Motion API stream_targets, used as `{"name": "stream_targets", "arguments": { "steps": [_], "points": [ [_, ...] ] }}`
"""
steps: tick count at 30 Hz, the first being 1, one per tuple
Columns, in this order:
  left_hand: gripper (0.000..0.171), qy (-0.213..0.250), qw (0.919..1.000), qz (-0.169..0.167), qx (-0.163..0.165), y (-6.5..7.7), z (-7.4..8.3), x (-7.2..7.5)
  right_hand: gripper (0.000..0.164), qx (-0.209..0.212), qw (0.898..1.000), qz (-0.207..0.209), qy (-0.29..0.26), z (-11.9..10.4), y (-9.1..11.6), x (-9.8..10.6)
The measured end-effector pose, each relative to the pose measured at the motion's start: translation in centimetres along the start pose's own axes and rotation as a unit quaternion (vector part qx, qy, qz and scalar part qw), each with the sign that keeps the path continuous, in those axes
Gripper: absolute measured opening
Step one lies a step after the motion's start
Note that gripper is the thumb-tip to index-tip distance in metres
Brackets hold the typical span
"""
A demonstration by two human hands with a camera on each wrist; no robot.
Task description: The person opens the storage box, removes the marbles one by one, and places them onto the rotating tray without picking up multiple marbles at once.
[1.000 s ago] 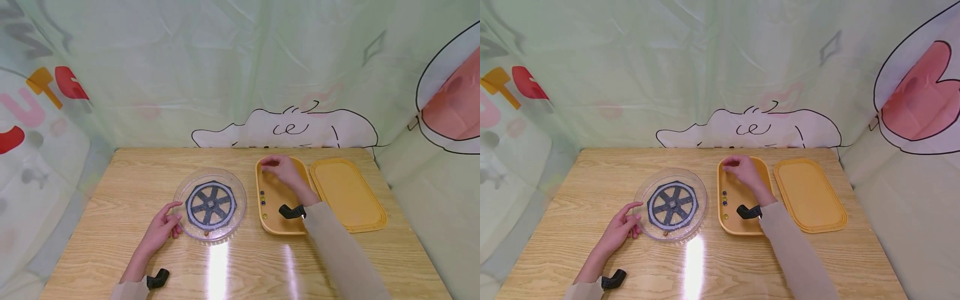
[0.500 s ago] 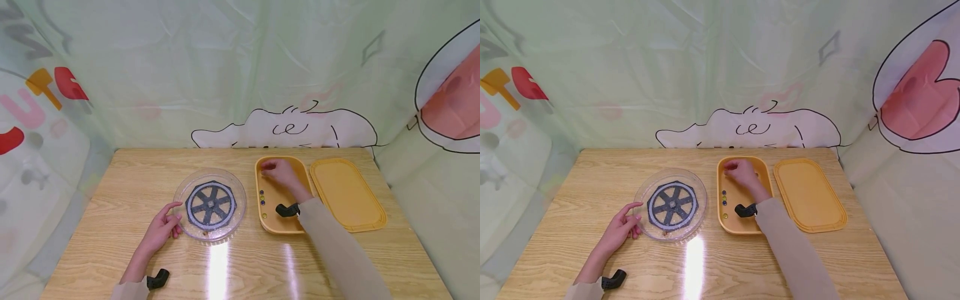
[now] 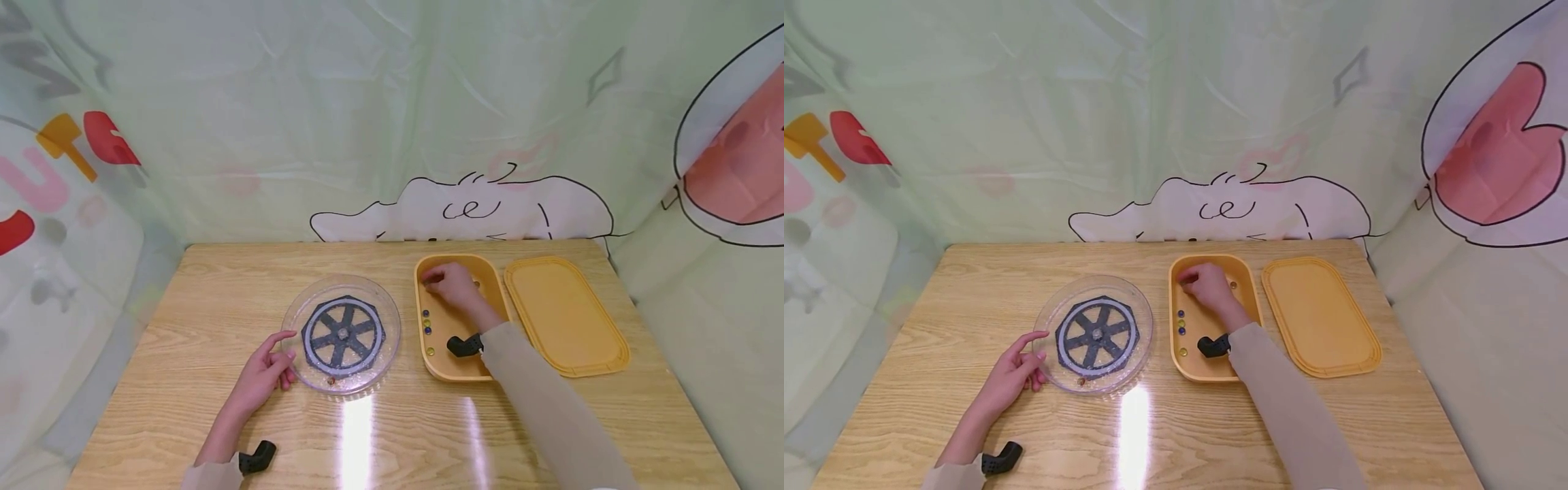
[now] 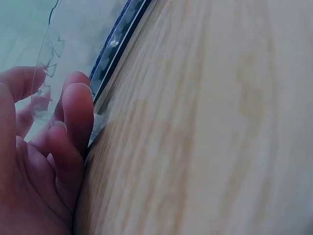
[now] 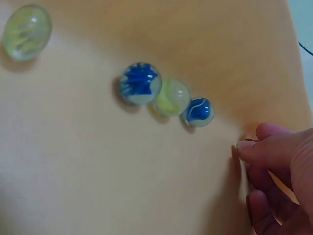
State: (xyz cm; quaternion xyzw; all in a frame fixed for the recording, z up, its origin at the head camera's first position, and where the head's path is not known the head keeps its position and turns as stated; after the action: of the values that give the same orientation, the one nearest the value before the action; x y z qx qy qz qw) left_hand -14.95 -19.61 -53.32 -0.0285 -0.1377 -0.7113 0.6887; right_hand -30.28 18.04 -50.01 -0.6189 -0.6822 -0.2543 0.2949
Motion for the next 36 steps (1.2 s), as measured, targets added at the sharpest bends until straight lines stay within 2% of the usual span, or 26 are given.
{"name": "stream_targets", "arguments": {
  "steps": [12,20,29,36],
  "points": [
    [0.040,0.002,1.0000,0.002,0.002,0.1,0.0,0.1,0.016,-0.004,1.000,0.002,0.012,-0.8,0.1,-0.1],
    [0.042,0.010,1.0000,-0.001,0.000,0.1,0.0,0.1,0.014,-0.006,1.000,-0.006,-0.015,-0.8,0.0,0.3],
    [0.041,0.008,0.9999,-0.006,-0.002,-0.1,0.2,0.0,0.015,-0.010,0.998,0.002,-0.068,-1.5,0.3,2.1],
    [0.040,0.001,1.0000,-0.003,0.005,-0.3,0.0,0.0,0.018,-0.002,0.997,0.021,-0.079,-3.8,0.9,4.2]
  ]
}}
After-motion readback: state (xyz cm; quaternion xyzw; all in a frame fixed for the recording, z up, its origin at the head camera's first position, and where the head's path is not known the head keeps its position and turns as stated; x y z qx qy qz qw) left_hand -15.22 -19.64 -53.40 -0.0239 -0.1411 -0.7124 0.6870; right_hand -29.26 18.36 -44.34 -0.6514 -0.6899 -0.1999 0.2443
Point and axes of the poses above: each hand's wrist, its own y-axis away from the middle knuckle, its own x-axis out of the back of the hand, z = x × y, the point moved 8 cm from there along -y, towards the middle knuckle, and after that the axes turned 8 degrees about z, right-handed, at the moved point
